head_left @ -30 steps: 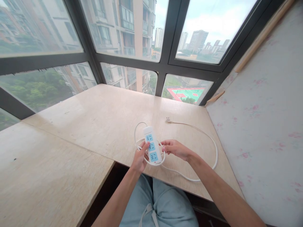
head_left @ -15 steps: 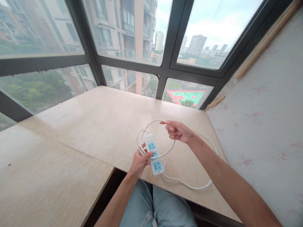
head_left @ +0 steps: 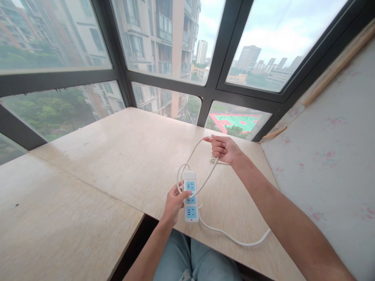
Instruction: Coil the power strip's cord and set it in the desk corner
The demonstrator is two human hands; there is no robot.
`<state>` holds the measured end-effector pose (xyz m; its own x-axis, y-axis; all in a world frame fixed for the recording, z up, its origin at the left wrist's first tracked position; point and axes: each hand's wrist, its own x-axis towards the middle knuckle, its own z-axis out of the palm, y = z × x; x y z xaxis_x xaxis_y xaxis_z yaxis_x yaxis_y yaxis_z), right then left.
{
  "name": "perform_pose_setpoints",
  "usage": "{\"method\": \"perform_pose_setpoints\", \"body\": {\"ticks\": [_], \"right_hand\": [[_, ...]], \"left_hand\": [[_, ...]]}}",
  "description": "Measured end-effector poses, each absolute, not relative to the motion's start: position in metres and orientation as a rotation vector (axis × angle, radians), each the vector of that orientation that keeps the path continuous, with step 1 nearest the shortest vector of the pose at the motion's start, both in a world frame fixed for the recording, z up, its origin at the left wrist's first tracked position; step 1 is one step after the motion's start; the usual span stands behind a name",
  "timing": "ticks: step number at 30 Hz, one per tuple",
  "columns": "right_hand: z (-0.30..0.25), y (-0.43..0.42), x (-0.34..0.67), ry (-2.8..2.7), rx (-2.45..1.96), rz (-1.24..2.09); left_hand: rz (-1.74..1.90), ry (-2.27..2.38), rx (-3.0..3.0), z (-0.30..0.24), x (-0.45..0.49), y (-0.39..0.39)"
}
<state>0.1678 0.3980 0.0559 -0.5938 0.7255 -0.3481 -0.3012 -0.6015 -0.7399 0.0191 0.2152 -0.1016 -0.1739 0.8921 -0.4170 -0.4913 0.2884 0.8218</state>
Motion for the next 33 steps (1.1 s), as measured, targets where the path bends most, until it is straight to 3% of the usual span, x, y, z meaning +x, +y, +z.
{"method": "perform_pose_setpoints", "body": {"ticks": [12,17,23,33], "right_hand": [[0.06,0.401,0.161,-1.066,-0.584,1.783],[0.055,0.391,0.163,-1.011,-0.544,1.974],[0.031,0.368,0.177,-1.048,-0.822,2.157],[-0.004,0.316,0.192,-0.97,-0.927,2.27]], "left_hand": [[1.441,1.179,0.406,-0.092,0.02,0.231],[1.49,1.128,0.278,-0.091,0.017,0.236],[1.701,0.99,0.255,-0.086,0.013,0.24],[1.574,1.029,0.269,-0.068,0.025,0.242]]}}
